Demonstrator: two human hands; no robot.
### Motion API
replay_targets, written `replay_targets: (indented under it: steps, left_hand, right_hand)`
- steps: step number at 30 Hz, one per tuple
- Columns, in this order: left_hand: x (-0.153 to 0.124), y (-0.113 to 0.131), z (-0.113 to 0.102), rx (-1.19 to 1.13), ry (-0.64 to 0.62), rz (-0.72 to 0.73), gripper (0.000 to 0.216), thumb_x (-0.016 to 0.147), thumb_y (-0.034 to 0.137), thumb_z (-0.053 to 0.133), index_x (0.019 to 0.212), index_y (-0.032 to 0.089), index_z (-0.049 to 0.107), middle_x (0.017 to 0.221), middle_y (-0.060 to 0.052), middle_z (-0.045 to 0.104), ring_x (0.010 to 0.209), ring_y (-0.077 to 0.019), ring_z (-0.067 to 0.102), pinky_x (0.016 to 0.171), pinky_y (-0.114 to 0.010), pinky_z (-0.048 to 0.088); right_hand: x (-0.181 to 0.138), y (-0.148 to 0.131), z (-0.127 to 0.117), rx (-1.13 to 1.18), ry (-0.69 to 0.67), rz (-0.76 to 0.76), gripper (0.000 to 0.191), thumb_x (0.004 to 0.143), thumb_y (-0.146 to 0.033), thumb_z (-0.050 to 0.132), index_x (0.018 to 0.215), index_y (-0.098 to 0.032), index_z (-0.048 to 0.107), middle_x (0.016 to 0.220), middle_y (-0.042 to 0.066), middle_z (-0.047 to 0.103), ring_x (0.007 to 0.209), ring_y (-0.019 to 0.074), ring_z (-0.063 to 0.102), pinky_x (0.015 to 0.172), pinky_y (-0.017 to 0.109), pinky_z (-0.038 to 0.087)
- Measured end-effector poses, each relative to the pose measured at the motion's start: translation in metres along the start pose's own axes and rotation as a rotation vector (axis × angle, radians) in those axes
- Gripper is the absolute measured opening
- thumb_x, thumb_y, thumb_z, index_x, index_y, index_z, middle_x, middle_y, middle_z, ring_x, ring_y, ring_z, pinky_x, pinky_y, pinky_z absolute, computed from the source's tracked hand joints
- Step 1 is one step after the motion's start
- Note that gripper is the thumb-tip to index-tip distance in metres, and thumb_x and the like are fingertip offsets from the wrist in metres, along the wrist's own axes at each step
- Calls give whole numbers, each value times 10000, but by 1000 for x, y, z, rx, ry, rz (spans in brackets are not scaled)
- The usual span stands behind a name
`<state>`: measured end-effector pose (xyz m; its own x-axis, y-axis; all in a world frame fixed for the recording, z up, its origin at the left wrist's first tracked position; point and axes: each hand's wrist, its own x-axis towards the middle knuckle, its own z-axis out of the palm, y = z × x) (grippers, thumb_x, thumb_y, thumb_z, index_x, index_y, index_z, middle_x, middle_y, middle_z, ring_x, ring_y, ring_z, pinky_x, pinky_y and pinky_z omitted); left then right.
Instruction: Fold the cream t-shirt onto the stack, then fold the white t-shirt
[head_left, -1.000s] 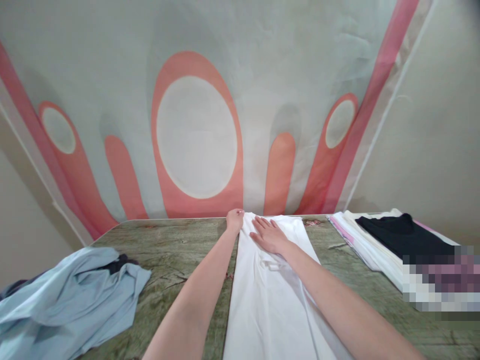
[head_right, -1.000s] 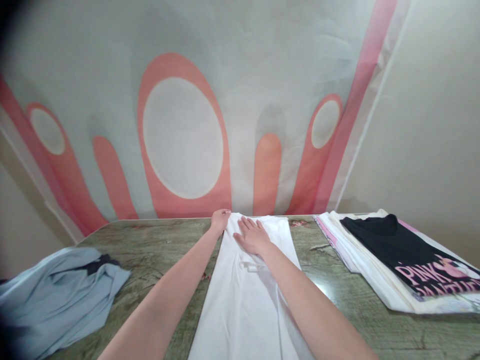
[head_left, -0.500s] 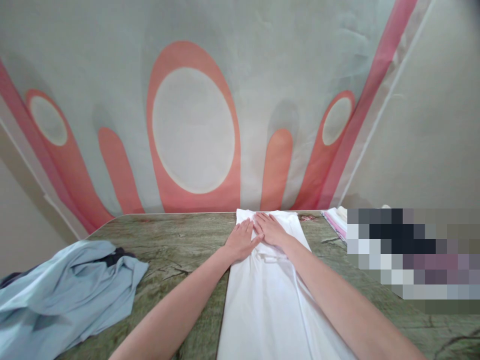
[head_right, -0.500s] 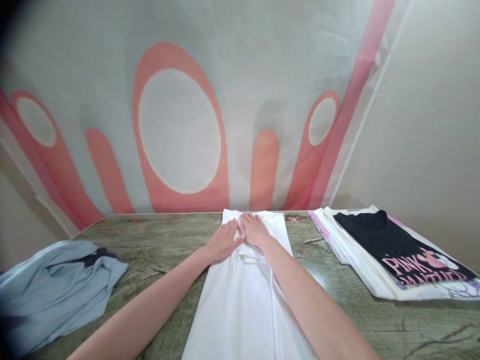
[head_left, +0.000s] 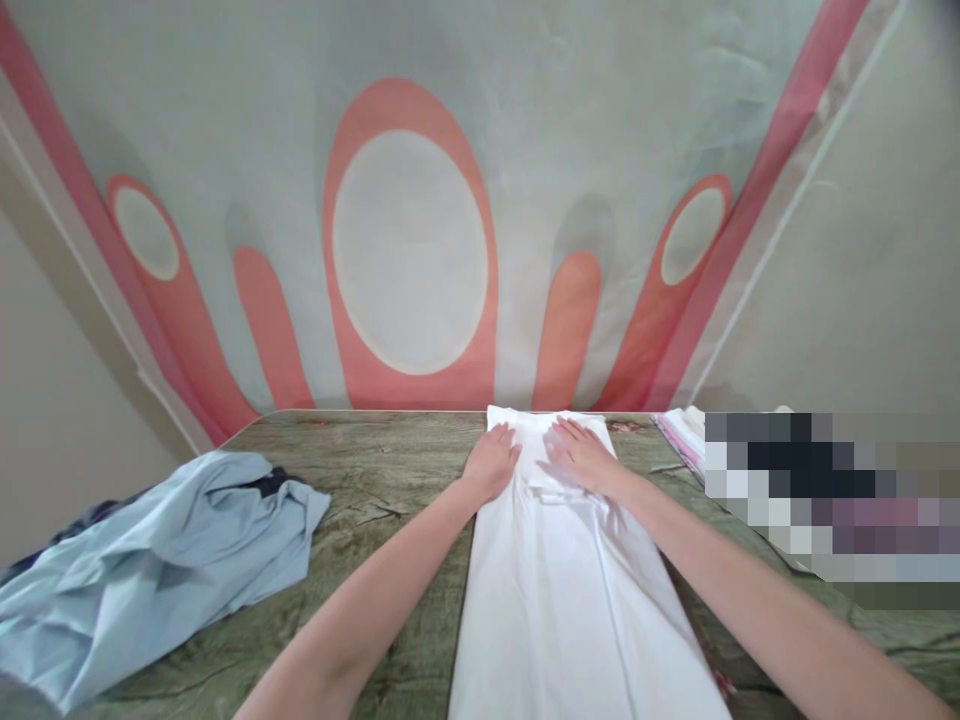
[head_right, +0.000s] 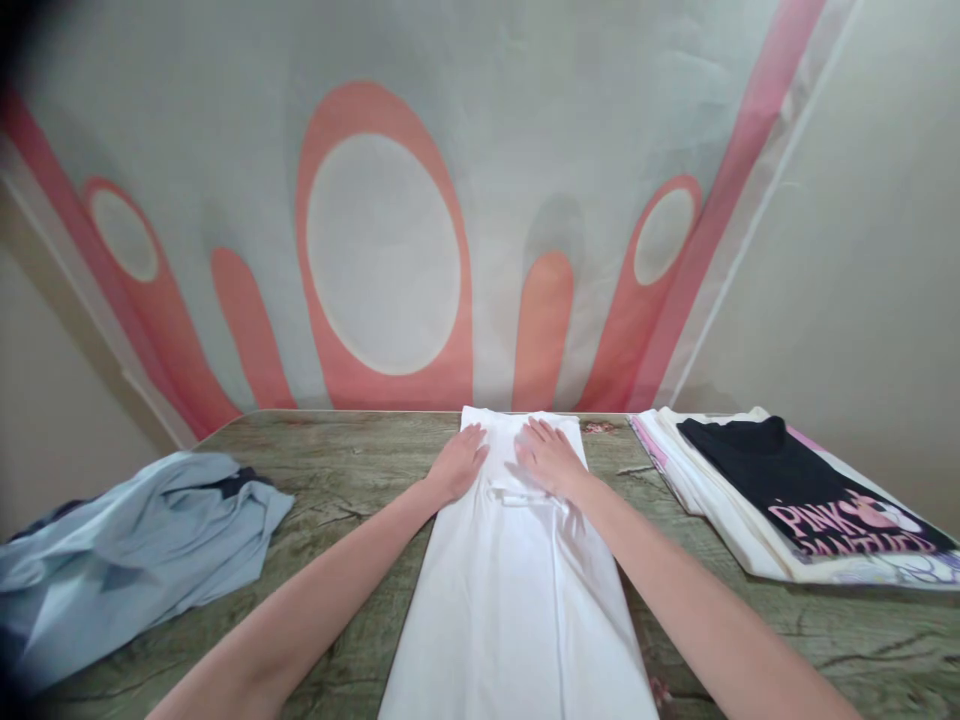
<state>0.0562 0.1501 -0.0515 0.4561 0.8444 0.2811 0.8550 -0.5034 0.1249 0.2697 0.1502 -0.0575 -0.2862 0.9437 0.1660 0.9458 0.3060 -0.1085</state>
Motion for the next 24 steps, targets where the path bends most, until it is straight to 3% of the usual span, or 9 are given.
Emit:
replay_targets:
  steps: [4, 8, 11, 15, 19, 24]
  left_hand:
    - [-30, 13, -15, 28, -49, -47, 476, 946, 325, 224, 1325, 81, 376, 1410, -144, 353, 1318, -208, 287, 1073, -366, 217]
    - [-71, 22, -26, 71, -188, 40, 611, 930, 489, 204, 1394, 95, 261, 1469, -142, 217, 1354, -245, 186, 1076, -417, 191]
    - [-91, 22, -33, 96, -222, 73, 617, 927, 519, 163, 1414, 146, 222, 1489, -111, 165, 1365, -246, 142, 1080, -442, 166]
    - [-101, 24, -44, 130, -254, 49, 579, 932, 467, 197, 1405, 138, 252, 1483, -115, 184, 1361, -248, 159, 1081, -453, 153]
    - [-102, 35, -49, 131, -251, 85, 510, 919, 351, 274, 1383, 141, 299, 1475, -94, 223, 1357, -223, 177, 1088, -431, 147]
    - [-104, 46, -39, 85, -220, 58, 558, 931, 429, 220, 1391, 118, 283, 1471, -107, 233, 1352, -231, 190, 1078, -417, 182]
  right_hand:
    - [-25, -5, 1, 51, -148, -74, 647, 893, -553, 192, 1400, -167, 309, 1486, 78, 225, 1355, 253, 179, 1072, 439, 191]
    - [-35, 5, 2, 39, -169, -43, 611, 892, -536, 212, 1417, -228, 263, 1503, 30, 172, 1364, 243, 147, 1078, 464, 158]
    - [-37, 11, 0, 30, -158, -4, 556, 908, -475, 210, 1409, -242, 273, 1500, 21, 188, 1362, 235, 157, 1073, 470, 164]
    - [-42, 14, -9, 18, -62, 87, 464, 897, -415, 308, 1299, -225, 440, 1431, 69, 351, 1310, 252, 285, 1028, 476, 239]
    - [-49, 8, -22, 38, 53, 180, 397, 867, -382, 397, 1156, -163, 560, 1186, 119, 585, 1105, 225, 515, 926, 343, 355]
    - [-56, -10, -30, 112, -7, 293, 416, 856, -423, 413, 1128, -150, 570, 934, 98, 679, 876, 208, 616, 739, 284, 411]
